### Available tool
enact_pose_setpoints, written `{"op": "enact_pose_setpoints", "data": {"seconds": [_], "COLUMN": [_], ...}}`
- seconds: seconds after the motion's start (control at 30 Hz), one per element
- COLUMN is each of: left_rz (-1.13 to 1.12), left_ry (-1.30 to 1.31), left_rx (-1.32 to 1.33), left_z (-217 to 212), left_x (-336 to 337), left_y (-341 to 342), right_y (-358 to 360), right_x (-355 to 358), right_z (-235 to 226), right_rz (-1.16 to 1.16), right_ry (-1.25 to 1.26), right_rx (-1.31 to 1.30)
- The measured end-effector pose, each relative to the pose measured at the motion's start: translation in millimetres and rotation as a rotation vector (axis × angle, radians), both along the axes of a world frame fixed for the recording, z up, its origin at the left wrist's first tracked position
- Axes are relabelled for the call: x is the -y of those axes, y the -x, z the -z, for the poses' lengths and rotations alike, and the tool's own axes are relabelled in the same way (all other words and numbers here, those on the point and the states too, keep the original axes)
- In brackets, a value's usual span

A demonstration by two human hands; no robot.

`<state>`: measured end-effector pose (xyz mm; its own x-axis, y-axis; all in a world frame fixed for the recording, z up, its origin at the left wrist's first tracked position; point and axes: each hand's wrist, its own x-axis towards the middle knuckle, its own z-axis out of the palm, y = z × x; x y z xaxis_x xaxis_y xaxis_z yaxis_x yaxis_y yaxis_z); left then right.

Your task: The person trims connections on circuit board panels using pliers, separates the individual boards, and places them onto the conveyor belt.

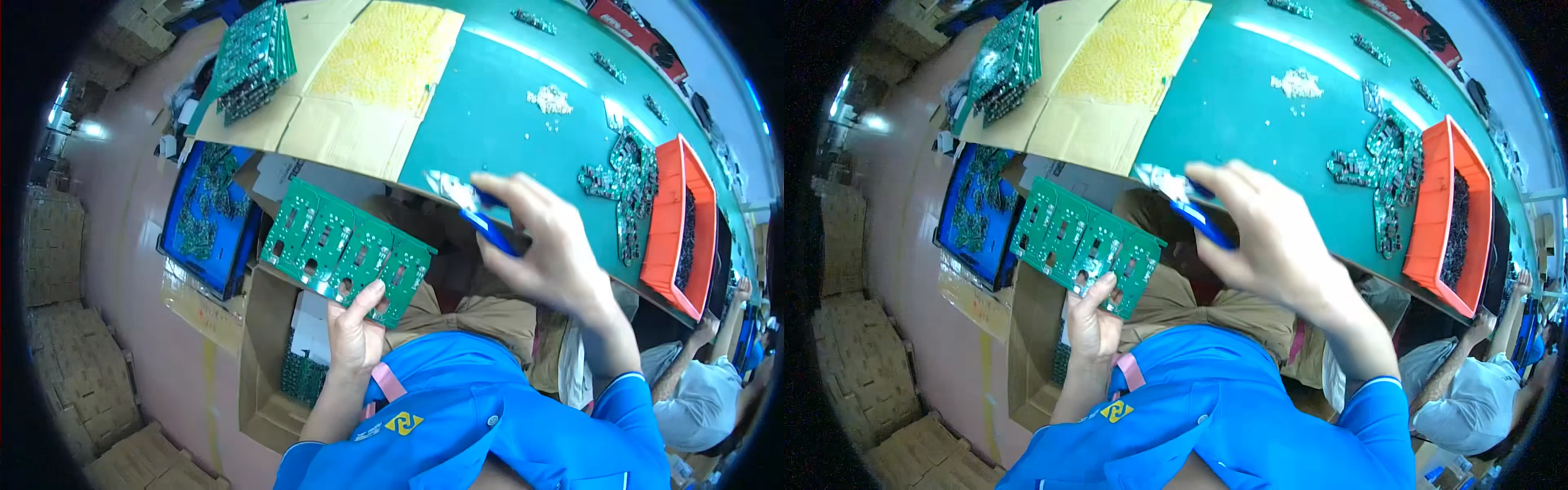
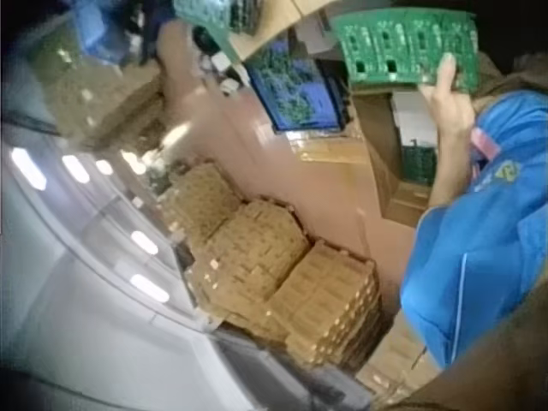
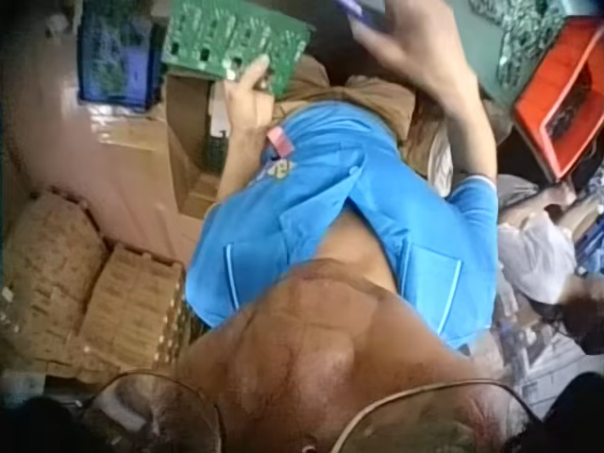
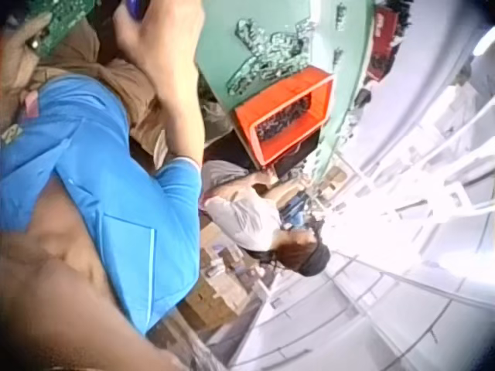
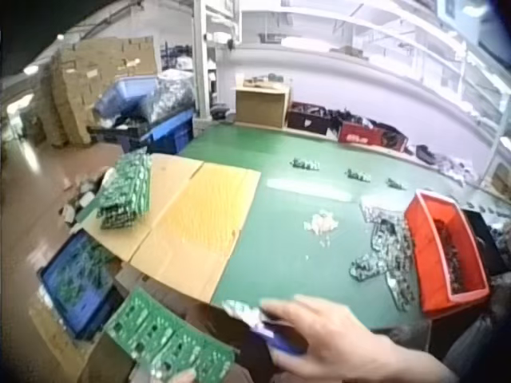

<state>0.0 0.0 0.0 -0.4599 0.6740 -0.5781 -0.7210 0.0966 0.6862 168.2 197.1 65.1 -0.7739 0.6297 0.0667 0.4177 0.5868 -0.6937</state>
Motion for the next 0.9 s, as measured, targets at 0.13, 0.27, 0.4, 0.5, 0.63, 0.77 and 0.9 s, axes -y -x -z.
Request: {"op": "enact_pose_setpoints", "data": {"seconds": [0.13, 0.27, 0.4, 0.5, 0.63, 0.77, 0.9], "left_rz": [-0.051, -0.043, -0.036, -0.056, -0.083, -0.093, -0.097], "left_ry": [-0.24, -0.297, -0.307, -0.306, -0.295, -0.295, -0.303], "left_rx": [0.051, 0.044, 0.015, -0.01, -0.039, -0.061, -0.094], "left_z": [38.9, 42.9, 53.3, 53.5, 53.2, 56.7, 57.0], "left_x": [-59.8, -55.9, -52.9, -55.8, -59.3, -59.6, -60.6], "left_y": [18.6, 26.0, 36.0, 38.7, 42.0, 44.9, 47.6], "right_y": [43.6, 74.2, 101.3, 115.3, 127.6, 133.6, 142.7], "right_x": [-92.7, -115.2, -133.5, -140.8, -144.2, -145.7, -148.5], "right_z": [7.4, 16.3, 17.8, 14.6, 7.6, 8.3, 7.5], "right_rz": [0.005, -0.029, -0.063, -0.072, -0.078, -0.072, -0.082], "right_ry": [-0.297, -0.419, -0.459, -0.468, -0.419, -0.42, -0.44], "right_rx": [-0.014, -0.014, 0.061, 0.102, 0.329, 0.392, 0.42]}}
